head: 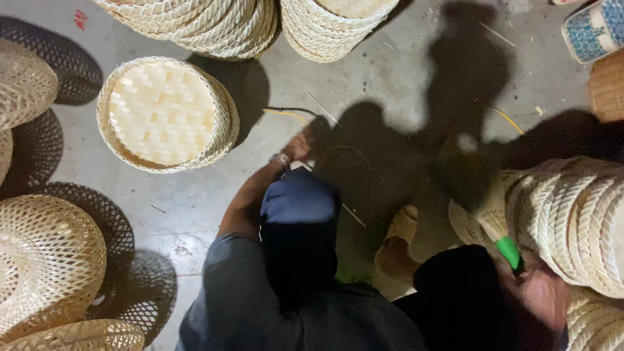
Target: The person sits on the floor and uses a small broom to sweep the inside and outside of woven baskets. They pick up baskets from a stack, sweep them, and place them back on the stack.
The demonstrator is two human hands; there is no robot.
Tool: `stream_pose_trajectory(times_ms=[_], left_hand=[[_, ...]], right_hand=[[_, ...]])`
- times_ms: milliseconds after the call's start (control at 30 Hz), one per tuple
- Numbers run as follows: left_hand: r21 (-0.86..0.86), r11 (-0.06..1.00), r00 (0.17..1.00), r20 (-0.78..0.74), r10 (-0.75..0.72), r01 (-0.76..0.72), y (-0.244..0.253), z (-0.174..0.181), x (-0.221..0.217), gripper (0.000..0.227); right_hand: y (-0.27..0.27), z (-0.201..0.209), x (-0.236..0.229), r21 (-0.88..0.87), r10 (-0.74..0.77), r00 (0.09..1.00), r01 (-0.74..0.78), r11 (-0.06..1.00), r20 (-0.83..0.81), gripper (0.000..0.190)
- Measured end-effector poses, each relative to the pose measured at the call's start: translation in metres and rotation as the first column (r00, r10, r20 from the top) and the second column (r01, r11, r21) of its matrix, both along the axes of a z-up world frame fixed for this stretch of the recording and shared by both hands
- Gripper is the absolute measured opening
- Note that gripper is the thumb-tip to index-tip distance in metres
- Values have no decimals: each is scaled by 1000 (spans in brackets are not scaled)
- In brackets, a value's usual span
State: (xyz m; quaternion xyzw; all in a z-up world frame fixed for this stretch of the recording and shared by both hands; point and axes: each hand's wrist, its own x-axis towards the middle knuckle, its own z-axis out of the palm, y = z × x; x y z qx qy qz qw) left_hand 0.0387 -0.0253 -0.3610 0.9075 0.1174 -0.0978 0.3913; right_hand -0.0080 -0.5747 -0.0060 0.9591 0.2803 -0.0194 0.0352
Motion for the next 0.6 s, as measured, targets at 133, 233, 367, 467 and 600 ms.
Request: stream_pose_trajectory(times_ms=[133, 233, 367, 467, 600], left_hand=[[-82, 992, 989, -103, -106, 98, -14, -22, -13, 28], [15, 996, 996, 37, 82, -82, 3, -26, -42, 28], [-201, 858, 830, 228, 510, -472, 50, -26, -136, 21], [-734, 149, 491, -276, 827, -663, 59, -22, -212, 38], [-669, -198, -157, -122, 980, -716, 108, 6, -269, 71]], right_hand=[[-63, -51, 4, -33, -55, 994, 52, 998, -94, 50], [-80, -64, 11, -133, -89, 986, 70, 989, -144, 55], [-75, -63, 40, -17, 129, 958, -137, 990, -256, 64], [-58, -58, 36, -202, -37, 993, 13, 979, -114, 42], [-22, -50, 19, -210, -203, 979, 198, 958, -4, 47]])
